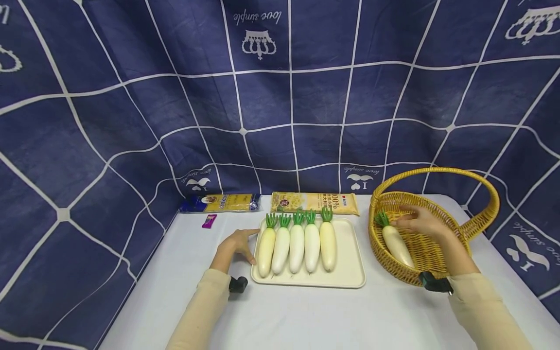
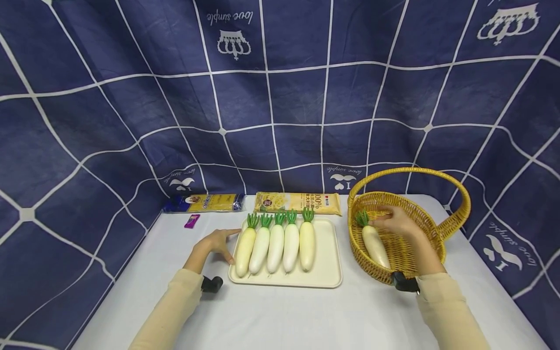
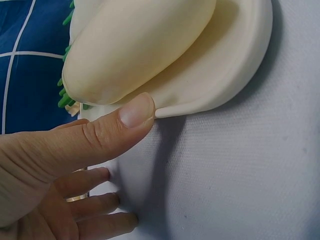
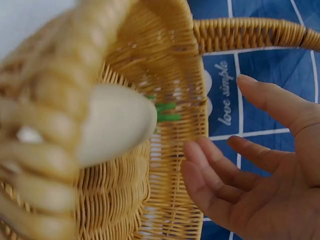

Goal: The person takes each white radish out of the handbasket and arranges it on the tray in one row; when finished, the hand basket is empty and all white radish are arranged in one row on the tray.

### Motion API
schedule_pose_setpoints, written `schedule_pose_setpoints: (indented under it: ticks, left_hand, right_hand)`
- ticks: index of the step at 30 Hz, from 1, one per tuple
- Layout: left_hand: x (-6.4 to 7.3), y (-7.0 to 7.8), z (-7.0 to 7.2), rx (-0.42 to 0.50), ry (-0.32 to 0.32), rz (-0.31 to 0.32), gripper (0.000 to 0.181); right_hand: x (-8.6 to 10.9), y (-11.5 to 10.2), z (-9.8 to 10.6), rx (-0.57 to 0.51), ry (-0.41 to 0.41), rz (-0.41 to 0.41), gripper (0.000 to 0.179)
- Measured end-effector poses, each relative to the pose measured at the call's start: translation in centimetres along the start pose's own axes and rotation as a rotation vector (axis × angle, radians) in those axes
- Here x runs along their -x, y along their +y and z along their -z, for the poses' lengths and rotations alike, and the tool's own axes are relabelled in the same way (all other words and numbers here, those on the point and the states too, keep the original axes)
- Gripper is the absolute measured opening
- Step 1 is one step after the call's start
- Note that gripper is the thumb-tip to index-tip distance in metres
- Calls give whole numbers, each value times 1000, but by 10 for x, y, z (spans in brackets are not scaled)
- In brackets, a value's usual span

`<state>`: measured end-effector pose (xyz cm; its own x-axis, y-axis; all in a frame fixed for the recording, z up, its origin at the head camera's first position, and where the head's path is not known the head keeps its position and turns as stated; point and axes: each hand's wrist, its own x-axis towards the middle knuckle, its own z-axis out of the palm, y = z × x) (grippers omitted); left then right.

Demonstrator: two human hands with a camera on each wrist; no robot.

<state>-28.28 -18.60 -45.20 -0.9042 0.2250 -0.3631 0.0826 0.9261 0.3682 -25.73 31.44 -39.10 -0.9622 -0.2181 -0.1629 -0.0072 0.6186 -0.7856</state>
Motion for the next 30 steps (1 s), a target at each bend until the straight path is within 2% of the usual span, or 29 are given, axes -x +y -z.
schedule_pose_setpoints:
  ticks: [6, 16, 22, 30]
  left_hand:
    - [-1, 0, 1, -5, -6, 8, 107]
    - [-2, 1, 0, -5, -11, 13, 107]
    - [-2, 0, 0, -5, -7, -2, 108]
    - [-1, -1, -1, -3, 0, -2, 108]
  right_hand:
    - [-8, 7, 9, 85, -77, -33, 79]
    - [-21, 16, 16, 81, -303, -198, 86]
    - [-25, 18, 13, 67, -367, -266, 85]
    - [-32, 25, 8, 74, -402, -310, 82]
